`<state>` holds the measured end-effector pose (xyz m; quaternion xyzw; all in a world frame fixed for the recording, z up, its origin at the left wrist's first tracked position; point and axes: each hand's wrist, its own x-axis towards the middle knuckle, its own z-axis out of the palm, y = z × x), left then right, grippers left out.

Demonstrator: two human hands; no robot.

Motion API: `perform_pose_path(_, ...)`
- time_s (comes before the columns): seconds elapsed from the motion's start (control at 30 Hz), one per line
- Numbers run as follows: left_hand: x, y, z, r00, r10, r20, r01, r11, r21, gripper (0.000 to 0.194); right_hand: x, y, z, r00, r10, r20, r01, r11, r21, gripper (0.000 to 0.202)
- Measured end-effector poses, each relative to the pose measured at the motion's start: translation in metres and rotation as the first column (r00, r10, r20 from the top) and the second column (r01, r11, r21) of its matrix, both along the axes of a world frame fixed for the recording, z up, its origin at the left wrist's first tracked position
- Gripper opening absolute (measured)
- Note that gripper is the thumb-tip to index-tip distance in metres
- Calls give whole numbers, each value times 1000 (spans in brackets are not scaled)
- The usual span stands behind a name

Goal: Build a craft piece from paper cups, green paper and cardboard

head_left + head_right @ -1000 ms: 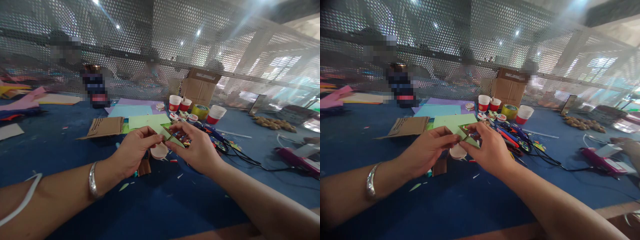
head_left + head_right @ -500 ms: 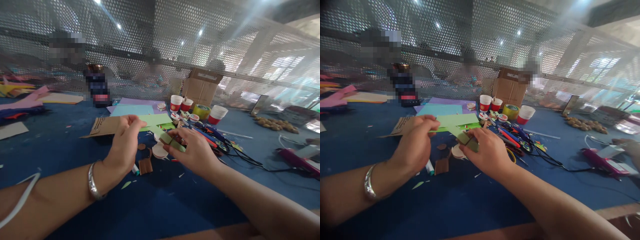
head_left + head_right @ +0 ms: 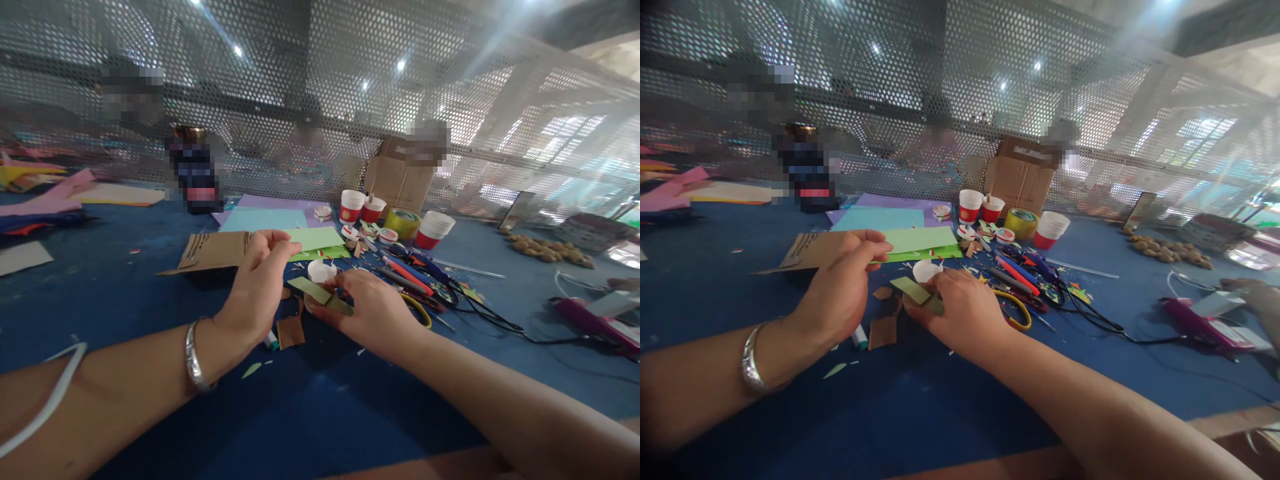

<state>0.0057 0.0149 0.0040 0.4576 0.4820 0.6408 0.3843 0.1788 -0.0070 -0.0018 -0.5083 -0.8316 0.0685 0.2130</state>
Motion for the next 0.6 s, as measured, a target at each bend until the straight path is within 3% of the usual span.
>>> perform_pose_path(0.6, 0, -2, 0, 999, -18, -46, 19, 1000, 20, 18, 0, -1, 0, 1000, -4, -20, 5, 997, 79, 32)
